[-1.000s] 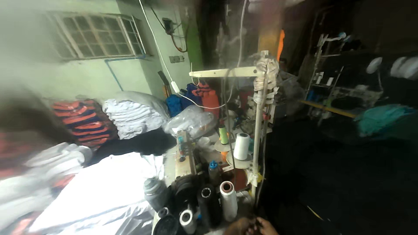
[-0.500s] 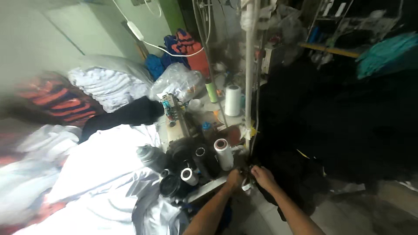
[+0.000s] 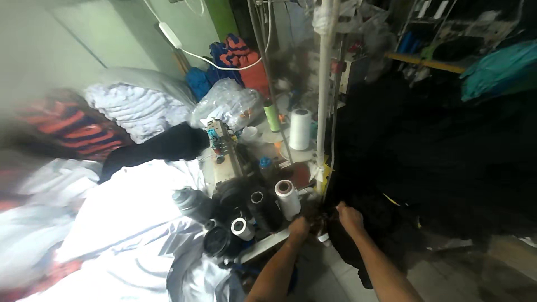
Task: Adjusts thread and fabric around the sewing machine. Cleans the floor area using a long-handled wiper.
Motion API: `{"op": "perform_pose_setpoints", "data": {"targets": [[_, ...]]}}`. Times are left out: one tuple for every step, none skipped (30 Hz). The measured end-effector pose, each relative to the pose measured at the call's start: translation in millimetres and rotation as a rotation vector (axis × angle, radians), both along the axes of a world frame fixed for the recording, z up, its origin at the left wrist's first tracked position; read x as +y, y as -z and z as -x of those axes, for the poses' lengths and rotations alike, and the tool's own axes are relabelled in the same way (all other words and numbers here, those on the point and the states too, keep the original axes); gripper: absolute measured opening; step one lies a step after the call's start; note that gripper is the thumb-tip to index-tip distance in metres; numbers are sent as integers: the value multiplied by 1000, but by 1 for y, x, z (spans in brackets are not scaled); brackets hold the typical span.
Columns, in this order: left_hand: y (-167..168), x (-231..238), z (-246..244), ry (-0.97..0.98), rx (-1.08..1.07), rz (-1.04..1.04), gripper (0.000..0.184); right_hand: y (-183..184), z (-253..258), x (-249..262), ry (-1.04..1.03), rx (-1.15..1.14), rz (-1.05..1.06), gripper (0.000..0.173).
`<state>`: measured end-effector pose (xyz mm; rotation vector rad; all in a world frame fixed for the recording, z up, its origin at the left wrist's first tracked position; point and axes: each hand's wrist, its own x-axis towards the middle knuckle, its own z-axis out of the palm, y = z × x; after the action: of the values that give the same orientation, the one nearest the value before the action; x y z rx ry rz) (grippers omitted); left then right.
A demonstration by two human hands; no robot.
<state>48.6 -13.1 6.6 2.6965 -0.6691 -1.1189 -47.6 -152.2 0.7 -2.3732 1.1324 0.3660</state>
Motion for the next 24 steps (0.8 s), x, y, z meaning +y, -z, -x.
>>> {"op": "perform_pose_setpoints", "data": {"targets": [[3, 2, 0, -11, -15, 2, 42, 0, 0, 1, -1, 4, 8, 42], [7, 4, 1, -21, -30, 7, 42, -2, 0, 3, -7, 9, 17, 42], [9, 7, 2, -27, -43, 8, 41, -3, 1, 5, -14, 18, 22, 42], [12, 8, 2, -31, -53, 10, 42, -5, 3, 5, -15, 25, 13, 42], [13, 10, 2, -36, -56, 10, 43, -6, 6, 4, -6, 19, -12, 43], [12, 12, 2, -38, -52, 6, 44, -7, 12, 1, 17, -11, -72, 42], [11, 14, 2, -37, -46, 0, 43, -6, 19, -3, 42, -68, -156, 40], [8, 15, 3, -30, -48, 1, 41, -5, 26, -7, 63, -135, -228, 38], [5, 15, 5, -11, -63, 6, 38, -5, 31, -10, 81, -183, -258, 37], [2, 12, 7, 5, -76, 17, 37, -5, 35, -11, 100, -204, -249, 37], [-1, 9, 7, 1, -68, 33, 37, -6, 36, -10, 115, -200, -213, 38], [-3, 5, 5, -37, -30, 68, 38, -9, 35, -10, 116, -190, -169, 39], [-2, 3, 0, -113, 41, 142, 38, -12, 31, -10, 110, -188, -143, 40], [2, 3, -4, -230, 144, 260, 35, -15, 28, -11, 107, -202, -159, 40], [6, 6, -6, -374, 278, 402, 25, -17, 26, -11, 106, -226, -227, 39], [8, 9, -6, -511, 434, 516, 17, -17, 25, -11, 96, -243, -328, 37], [6, 12, -7, -638, 623, 605, 21, -12, 27, -7, 77, -263, -452, 34], [0, 13, -8, -730, 776, 672, 23, -6, 29, 0, 53, -270, -559, 33], [-5, 12, -9, -806, 867, 723, 24, 1, 31, 9, 27, -280, -620, 31], [-9, 8, -9, -872, 907, 770, 24, 8, 34, 19, 16, -311, -633, 30], [-11, 1, -9, -934, 909, 809, 24, 15, 37, 28, 26, -347, -605, 30], [-12, -7, -9, -982, 891, 836, 24, 20, 40, 36, 46, -363, -556, 31], [-12, -13, -9, -1007, 866, 849, 24, 24, 43, 44, 65, -344, -495, 33], [-11, -19, -9, -1028, 841, 866, 25, 26, 45, 52, 81, -295, -429, 35]]}}
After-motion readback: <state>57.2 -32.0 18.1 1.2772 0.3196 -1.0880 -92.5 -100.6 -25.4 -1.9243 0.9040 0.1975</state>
